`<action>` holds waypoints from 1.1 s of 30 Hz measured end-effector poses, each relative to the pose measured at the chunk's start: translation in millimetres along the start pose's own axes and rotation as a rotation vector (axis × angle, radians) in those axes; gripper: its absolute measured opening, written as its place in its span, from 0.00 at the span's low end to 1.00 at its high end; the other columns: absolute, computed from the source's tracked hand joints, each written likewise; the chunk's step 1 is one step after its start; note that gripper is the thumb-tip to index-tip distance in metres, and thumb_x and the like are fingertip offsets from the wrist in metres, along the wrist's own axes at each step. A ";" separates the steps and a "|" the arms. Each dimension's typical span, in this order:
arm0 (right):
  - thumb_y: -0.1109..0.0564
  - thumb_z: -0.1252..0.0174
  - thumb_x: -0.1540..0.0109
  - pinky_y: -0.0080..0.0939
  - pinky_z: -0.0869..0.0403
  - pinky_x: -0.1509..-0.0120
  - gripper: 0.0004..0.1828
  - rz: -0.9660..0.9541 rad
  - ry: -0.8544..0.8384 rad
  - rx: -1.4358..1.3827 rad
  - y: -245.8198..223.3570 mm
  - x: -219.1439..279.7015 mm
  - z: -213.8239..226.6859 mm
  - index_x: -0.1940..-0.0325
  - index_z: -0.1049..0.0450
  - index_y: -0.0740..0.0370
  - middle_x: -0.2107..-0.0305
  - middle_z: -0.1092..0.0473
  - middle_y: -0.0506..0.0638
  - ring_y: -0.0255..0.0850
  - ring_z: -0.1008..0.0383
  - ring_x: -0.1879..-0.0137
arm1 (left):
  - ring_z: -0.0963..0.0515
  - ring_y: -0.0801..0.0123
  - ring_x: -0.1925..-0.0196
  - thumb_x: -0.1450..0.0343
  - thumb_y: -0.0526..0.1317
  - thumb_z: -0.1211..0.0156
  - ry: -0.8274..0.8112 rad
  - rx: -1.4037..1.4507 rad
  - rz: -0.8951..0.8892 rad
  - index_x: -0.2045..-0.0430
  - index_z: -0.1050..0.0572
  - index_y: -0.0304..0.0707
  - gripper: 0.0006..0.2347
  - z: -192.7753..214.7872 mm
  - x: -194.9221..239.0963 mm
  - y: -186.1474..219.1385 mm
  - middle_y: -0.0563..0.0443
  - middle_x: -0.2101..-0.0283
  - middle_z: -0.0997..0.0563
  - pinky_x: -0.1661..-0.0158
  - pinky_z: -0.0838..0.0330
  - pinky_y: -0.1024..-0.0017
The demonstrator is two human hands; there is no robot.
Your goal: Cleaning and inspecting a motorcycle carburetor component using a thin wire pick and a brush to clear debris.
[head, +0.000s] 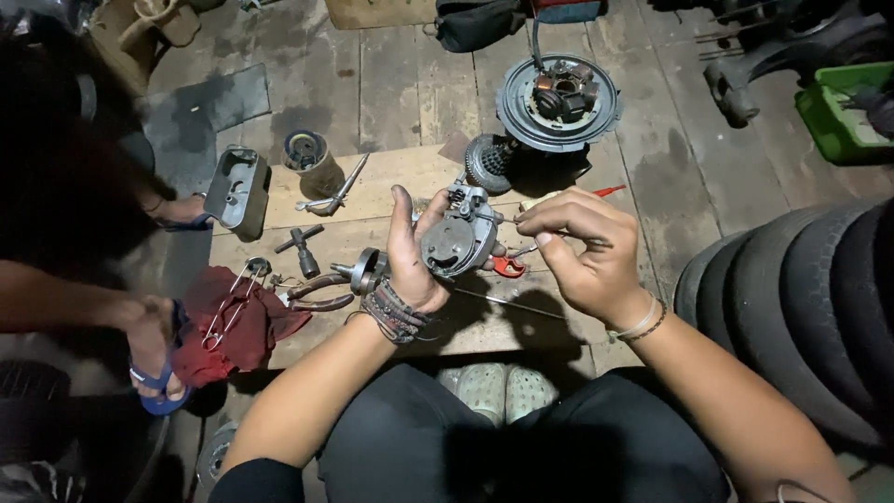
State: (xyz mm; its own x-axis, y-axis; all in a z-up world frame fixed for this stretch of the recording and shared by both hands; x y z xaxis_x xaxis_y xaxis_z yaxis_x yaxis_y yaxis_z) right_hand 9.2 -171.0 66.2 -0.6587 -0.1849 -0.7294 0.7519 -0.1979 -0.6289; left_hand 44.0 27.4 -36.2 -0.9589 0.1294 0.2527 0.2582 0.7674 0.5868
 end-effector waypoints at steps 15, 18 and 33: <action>0.57 0.40 0.35 0.30 0.26 0.57 0.12 -0.581 0.150 -0.586 56.4 24.5 -29.8 0.51 0.19 0.66 0.65 0.24 0.50 0.32 0.26 0.59 | 0.34 0.56 0.36 0.22 0.63 0.79 -0.092 -0.707 -0.791 0.40 0.35 0.32 0.33 -19.2 16.9 2.8 0.36 0.43 0.30 0.34 0.44 0.52; 0.57 0.39 0.37 0.32 0.27 0.61 0.16 -0.640 0.176 -0.737 80.2 41.2 -35.1 0.50 0.21 0.73 0.71 0.25 0.55 0.35 0.26 0.66 | 0.32 0.64 0.41 0.26 0.69 0.71 -0.148 -0.695 -0.834 0.41 0.33 0.36 0.35 -26.8 20.4 7.5 0.44 0.46 0.29 0.37 0.39 0.60; 0.59 0.40 0.43 0.34 0.25 0.62 0.14 -0.651 0.260 -0.833 78.7 41.1 -23.3 0.60 0.22 0.76 0.73 0.28 0.57 0.40 0.25 0.68 | 0.29 0.65 0.44 0.31 0.74 0.60 -0.289 -0.662 -0.879 0.46 0.31 0.31 0.39 -29.7 29.9 7.2 0.43 0.51 0.27 0.42 0.33 0.65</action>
State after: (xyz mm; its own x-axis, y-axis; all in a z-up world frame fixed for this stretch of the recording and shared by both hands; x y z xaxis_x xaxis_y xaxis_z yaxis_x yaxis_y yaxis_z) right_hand 41.9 -171.7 -19.5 -0.9853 -0.0518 -0.1628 0.1081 0.5484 -0.8292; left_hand 20.7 18.2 -1.6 -0.8075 -0.0845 -0.5838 -0.5880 0.1927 0.7855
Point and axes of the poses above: each hand's wrist, its own x-axis away from the middle knuckle, its own z-axis out of the back of the hand, y = z × x, the point moved 3 cm from there along -x, towards the middle knuckle
